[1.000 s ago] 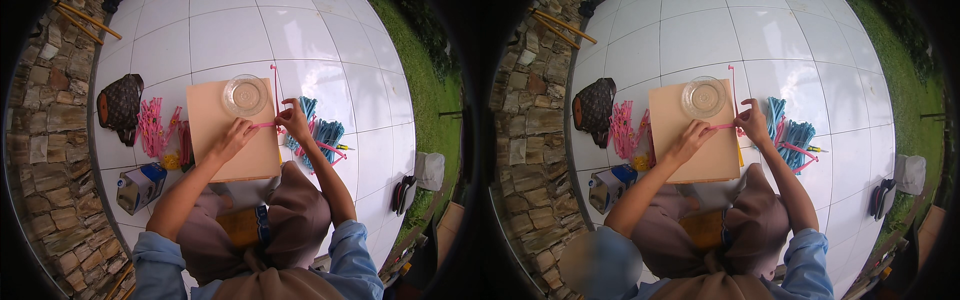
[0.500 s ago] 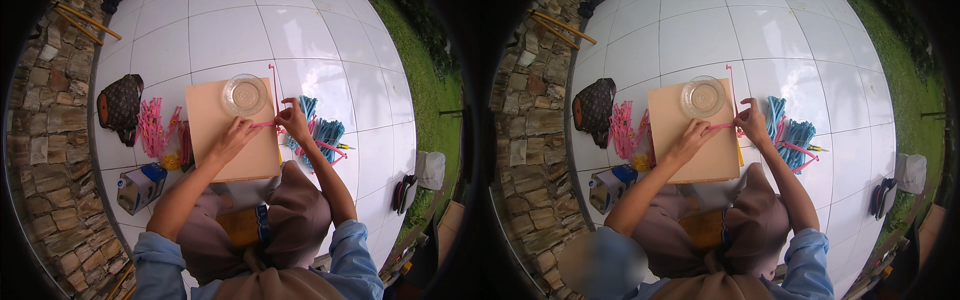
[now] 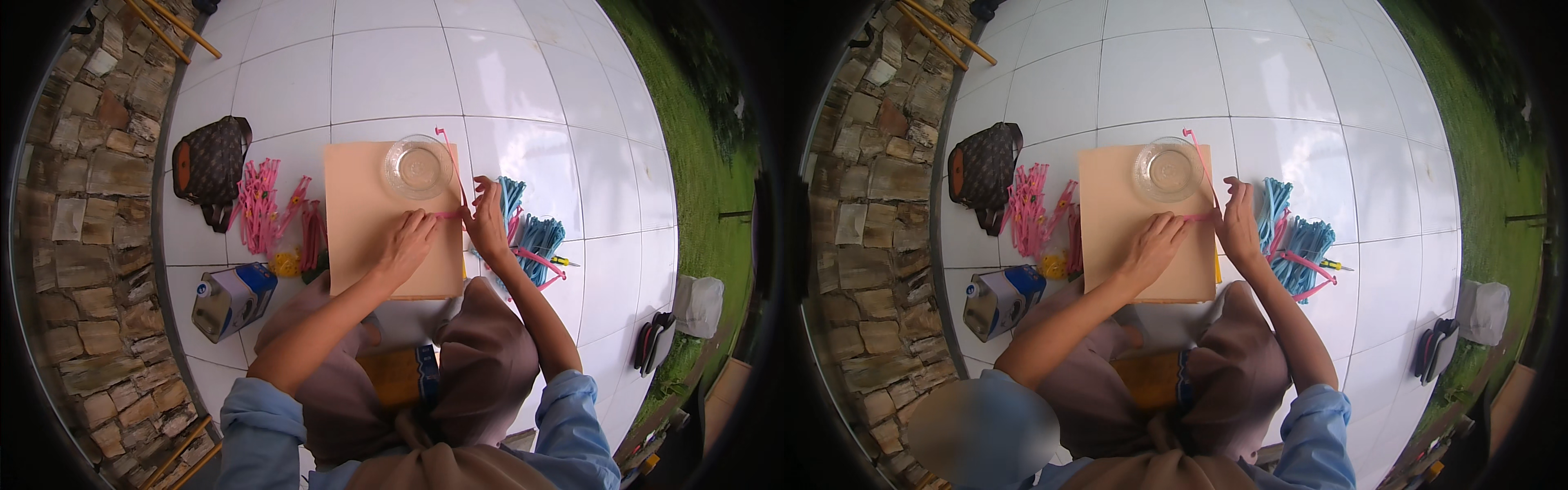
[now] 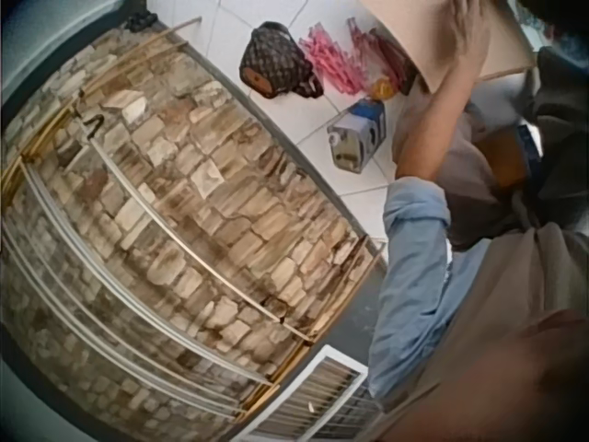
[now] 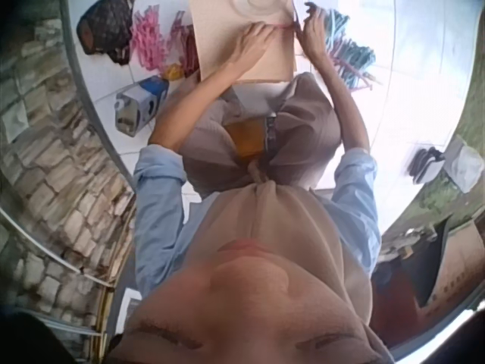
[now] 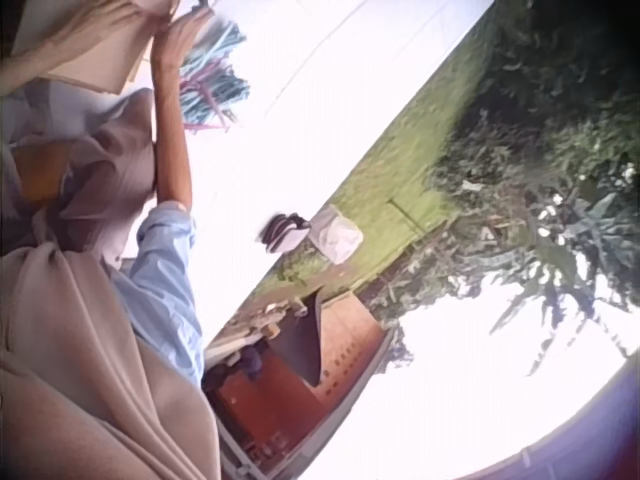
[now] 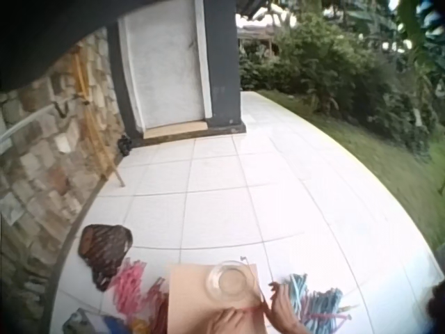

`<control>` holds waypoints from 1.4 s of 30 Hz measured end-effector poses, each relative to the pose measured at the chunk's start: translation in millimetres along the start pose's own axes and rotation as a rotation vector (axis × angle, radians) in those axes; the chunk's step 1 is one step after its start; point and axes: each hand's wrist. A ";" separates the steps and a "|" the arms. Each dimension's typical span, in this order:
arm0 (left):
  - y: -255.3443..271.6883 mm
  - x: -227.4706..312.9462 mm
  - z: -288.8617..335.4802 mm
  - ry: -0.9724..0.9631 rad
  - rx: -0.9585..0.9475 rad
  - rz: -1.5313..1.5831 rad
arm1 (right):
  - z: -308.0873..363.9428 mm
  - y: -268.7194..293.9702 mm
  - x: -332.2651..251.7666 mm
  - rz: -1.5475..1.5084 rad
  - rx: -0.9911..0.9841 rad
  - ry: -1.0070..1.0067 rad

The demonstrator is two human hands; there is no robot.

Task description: The person applies glue from a large metal tin to pink rubber straps by hand on a cardboard box and then folds the straps.

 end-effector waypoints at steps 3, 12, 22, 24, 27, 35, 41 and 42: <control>2.0 -4.5 0.1 0.018 -0.010 0.077 | -4.0 5.9 -16.7 0.715 0.145 0.492; -4.0 -6.2 4.1 0.010 -0.012 0.171 | -30.2 -9.1 -46.8 0.813 0.132 0.540; -7.3 -8.7 5.3 0.006 0.008 0.160 | -32.7 -13.0 -44.7 0.843 0.102 0.595; -7.0 -9.1 5.5 0.005 0.006 0.167 | -32.2 -12.8 -42.7 0.806 0.092 0.612; -5.1 -8.8 4.9 0.006 0.005 0.180 | -32.7 -11.1 -37.6 0.748 0.054 0.601; -2.2 -10.2 4.9 0.009 -0.029 0.194 | -36.6 5.4 -41.7 0.595 -0.228 0.548; -6.0 -10.7 4.6 -0.022 0.095 0.100 | -39.6 4.7 -33.3 0.602 -0.163 0.658; -6.3 -10.3 4.7 -0.019 0.089 0.110 | -39.7 4.0 -31.7 0.601 -0.164 0.656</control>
Point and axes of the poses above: each hand's wrist, its own z-axis away from the middle knuckle, its own y-axis out of the back of the hand, x = y × z, and after that the axes turned 14 degrees about -y, right-handed
